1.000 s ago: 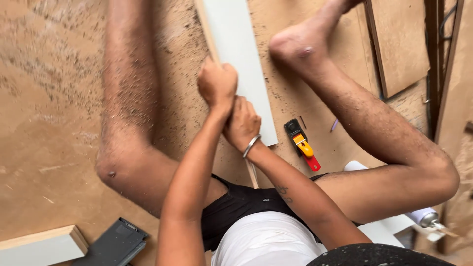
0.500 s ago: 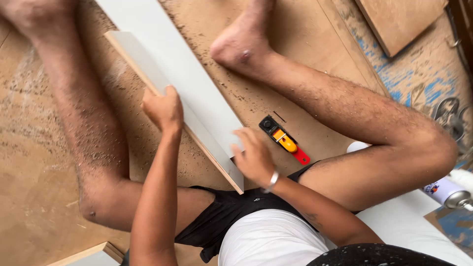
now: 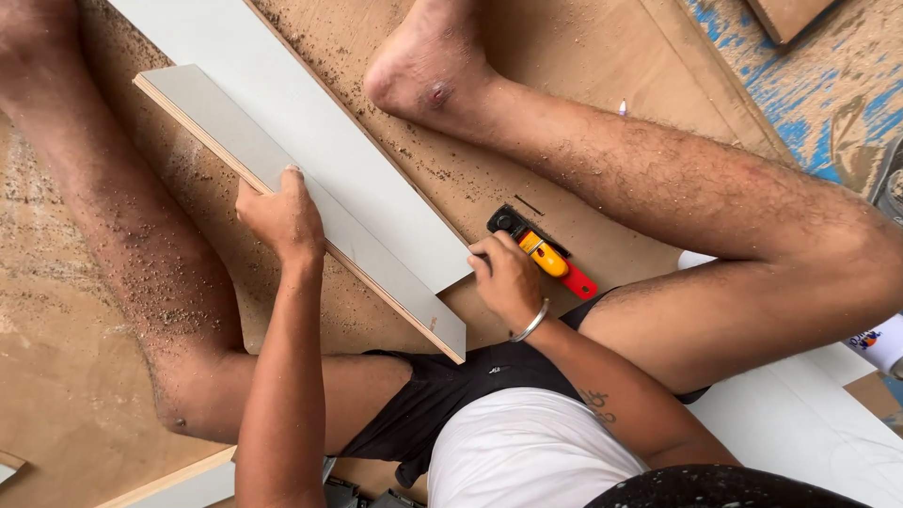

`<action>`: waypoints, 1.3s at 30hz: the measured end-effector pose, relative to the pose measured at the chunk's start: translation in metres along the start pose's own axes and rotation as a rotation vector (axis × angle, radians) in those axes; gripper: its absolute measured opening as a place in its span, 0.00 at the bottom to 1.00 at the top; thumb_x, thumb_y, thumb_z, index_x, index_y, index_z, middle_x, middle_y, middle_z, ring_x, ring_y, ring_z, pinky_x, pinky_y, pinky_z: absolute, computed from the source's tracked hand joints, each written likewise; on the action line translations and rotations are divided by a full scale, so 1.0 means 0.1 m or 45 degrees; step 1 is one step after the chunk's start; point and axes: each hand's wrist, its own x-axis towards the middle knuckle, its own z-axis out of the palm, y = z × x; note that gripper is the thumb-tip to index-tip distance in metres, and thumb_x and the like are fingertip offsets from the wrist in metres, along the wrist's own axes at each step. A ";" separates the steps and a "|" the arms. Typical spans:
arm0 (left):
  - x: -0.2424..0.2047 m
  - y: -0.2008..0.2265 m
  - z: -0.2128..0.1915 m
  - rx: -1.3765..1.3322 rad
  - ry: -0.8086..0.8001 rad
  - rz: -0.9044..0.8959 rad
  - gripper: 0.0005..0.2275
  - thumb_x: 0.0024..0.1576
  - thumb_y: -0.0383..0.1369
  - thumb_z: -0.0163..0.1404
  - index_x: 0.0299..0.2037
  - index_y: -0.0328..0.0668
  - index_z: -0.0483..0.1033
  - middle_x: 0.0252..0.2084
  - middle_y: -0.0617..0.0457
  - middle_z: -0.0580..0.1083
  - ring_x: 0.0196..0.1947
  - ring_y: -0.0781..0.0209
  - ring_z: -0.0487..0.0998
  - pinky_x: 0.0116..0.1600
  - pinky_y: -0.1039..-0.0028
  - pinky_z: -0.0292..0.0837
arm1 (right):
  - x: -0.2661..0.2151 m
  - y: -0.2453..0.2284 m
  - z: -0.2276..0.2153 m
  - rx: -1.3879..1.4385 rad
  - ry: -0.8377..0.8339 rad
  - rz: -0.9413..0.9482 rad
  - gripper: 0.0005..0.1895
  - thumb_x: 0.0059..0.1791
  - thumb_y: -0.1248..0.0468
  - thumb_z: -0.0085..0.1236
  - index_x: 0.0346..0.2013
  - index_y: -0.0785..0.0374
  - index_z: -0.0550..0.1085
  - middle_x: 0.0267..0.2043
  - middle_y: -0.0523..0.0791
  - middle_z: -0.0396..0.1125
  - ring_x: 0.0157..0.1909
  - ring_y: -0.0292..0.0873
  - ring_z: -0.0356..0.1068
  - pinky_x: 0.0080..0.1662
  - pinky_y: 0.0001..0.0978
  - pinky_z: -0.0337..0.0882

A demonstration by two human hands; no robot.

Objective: The person sits on the floor and squeezes glue from a plastic bottle along the edge of a white board strip. They align a thinner wooden strip onto the glued edge, press the pieces together along the length, then pick dried glue off their fingers.

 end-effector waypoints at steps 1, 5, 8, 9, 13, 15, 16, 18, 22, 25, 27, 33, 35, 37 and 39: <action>0.00 -0.01 0.00 0.006 0.002 -0.003 0.07 0.50 0.22 0.49 0.38 0.28 0.75 0.29 0.47 0.77 0.27 0.61 0.79 0.37 0.67 0.79 | 0.02 -0.03 -0.04 0.003 -0.006 0.001 0.05 0.47 0.66 0.62 0.37 0.63 0.76 0.36 0.46 0.70 0.36 0.48 0.72 0.39 0.39 0.71; 0.01 -0.19 0.06 -0.074 -0.011 0.014 0.08 0.50 0.23 0.49 0.39 0.26 0.75 0.32 0.46 0.78 0.30 0.59 0.80 0.39 0.66 0.80 | 0.05 -0.05 -0.09 0.067 -0.098 0.156 0.06 0.46 0.67 0.61 0.37 0.62 0.77 0.37 0.46 0.71 0.33 0.49 0.72 0.37 0.40 0.71; 0.06 -0.25 0.08 -0.161 -0.027 0.073 0.09 0.50 0.22 0.48 0.39 0.26 0.74 0.32 0.44 0.77 0.30 0.57 0.79 0.37 0.65 0.80 | 0.07 -0.07 -0.07 0.025 -0.076 0.089 0.05 0.46 0.69 0.60 0.37 0.62 0.77 0.38 0.47 0.71 0.35 0.52 0.72 0.37 0.43 0.71; 0.10 -0.24 0.03 -0.190 -0.044 0.112 0.09 0.49 0.22 0.47 0.39 0.27 0.74 0.32 0.43 0.77 0.30 0.57 0.79 0.35 0.65 0.80 | 0.08 -0.10 -0.04 -0.013 -0.049 0.044 0.06 0.45 0.70 0.60 0.36 0.62 0.77 0.38 0.47 0.71 0.37 0.53 0.72 0.37 0.44 0.70; 0.07 -0.12 0.03 -0.031 0.036 -0.018 0.07 0.49 0.23 0.48 0.37 0.31 0.73 0.29 0.45 0.76 0.26 0.59 0.79 0.32 0.65 0.80 | 0.10 -0.14 -0.05 -0.049 -0.052 0.015 0.06 0.44 0.70 0.60 0.36 0.62 0.77 0.39 0.48 0.71 0.38 0.56 0.72 0.38 0.46 0.70; 0.04 -0.02 0.03 0.073 -0.045 -0.333 0.06 0.50 0.25 0.47 0.35 0.34 0.73 0.27 0.46 0.75 0.22 0.57 0.73 0.28 0.60 0.75 | 0.10 -0.11 -0.05 -0.099 -0.066 0.031 0.06 0.45 0.69 0.60 0.36 0.62 0.76 0.38 0.48 0.71 0.38 0.56 0.72 0.39 0.47 0.71; 0.04 -0.02 0.01 0.073 -0.037 -0.330 0.06 0.50 0.25 0.47 0.35 0.34 0.73 0.27 0.46 0.75 0.22 0.57 0.73 0.28 0.60 0.75 | 0.11 -0.12 -0.06 -0.095 -0.067 0.023 0.06 0.45 0.69 0.60 0.36 0.62 0.76 0.38 0.48 0.71 0.38 0.56 0.72 0.39 0.47 0.71; 0.03 -0.03 0.00 0.130 -0.010 -0.140 0.04 0.50 0.25 0.48 0.34 0.35 0.73 0.28 0.49 0.76 0.26 0.62 0.78 0.35 0.65 0.79 | 0.13 -0.13 -0.07 -0.121 -0.096 0.032 0.06 0.44 0.69 0.60 0.36 0.63 0.76 0.38 0.49 0.71 0.38 0.57 0.72 0.39 0.47 0.71; 0.05 -0.11 0.02 0.052 -0.019 -0.115 0.04 0.50 0.24 0.47 0.33 0.33 0.73 0.28 0.49 0.76 0.27 0.62 0.78 0.38 0.67 0.79 | 0.15 -0.13 -0.07 -0.146 -0.127 0.040 0.06 0.44 0.69 0.60 0.36 0.63 0.75 0.38 0.49 0.71 0.38 0.57 0.72 0.39 0.47 0.71; 0.07 -0.16 0.03 0.121 -0.013 -0.150 0.03 0.50 0.24 0.48 0.32 0.32 0.73 0.28 0.48 0.75 0.27 0.62 0.77 0.37 0.67 0.78 | 0.16 -0.09 -0.04 -0.149 -0.139 0.042 0.06 0.45 0.69 0.61 0.36 0.63 0.75 0.38 0.49 0.71 0.37 0.57 0.72 0.39 0.47 0.71; 0.06 -0.17 0.03 0.121 -0.008 -0.138 0.03 0.49 0.24 0.48 0.32 0.33 0.73 0.28 0.47 0.76 0.27 0.62 0.77 0.36 0.67 0.77 | 0.16 -0.06 0.00 -0.171 -0.128 0.057 0.06 0.44 0.70 0.61 0.35 0.63 0.76 0.38 0.49 0.72 0.37 0.57 0.72 0.38 0.48 0.70; 0.07 -0.06 0.04 0.080 -0.050 -0.188 0.06 0.48 0.25 0.48 0.35 0.34 0.74 0.27 0.48 0.76 0.23 0.60 0.76 0.30 0.67 0.77 | 0.21 -0.05 -0.05 -0.117 -0.100 0.015 0.04 0.43 0.71 0.59 0.32 0.64 0.76 0.36 0.49 0.73 0.39 0.56 0.72 0.40 0.47 0.70; 0.10 -0.17 0.09 0.095 -0.062 -0.188 0.07 0.48 0.25 0.47 0.35 0.33 0.74 0.28 0.47 0.76 0.24 0.59 0.76 0.30 0.66 0.77 | 0.25 -0.09 -0.14 -0.090 -0.114 0.005 0.04 0.44 0.69 0.60 0.33 0.63 0.77 0.36 0.50 0.73 0.39 0.56 0.73 0.40 0.47 0.71; 0.12 -0.39 0.14 0.126 -0.068 -0.201 0.08 0.48 0.24 0.45 0.36 0.33 0.74 0.28 0.47 0.76 0.24 0.58 0.76 0.31 0.65 0.78 | 0.28 -0.13 -0.17 -0.056 -0.146 -0.001 0.04 0.45 0.68 0.60 0.33 0.63 0.77 0.36 0.50 0.73 0.39 0.55 0.73 0.40 0.46 0.71; 0.13 -0.69 0.19 0.152 0.175 0.433 0.19 0.46 0.24 0.48 0.49 0.20 0.70 0.41 0.39 0.76 0.39 0.54 0.81 0.45 0.60 0.79 | 0.29 -0.15 -0.14 0.012 -0.133 -0.075 0.06 0.46 0.66 0.61 0.36 0.64 0.77 0.38 0.51 0.72 0.38 0.55 0.73 0.40 0.45 0.71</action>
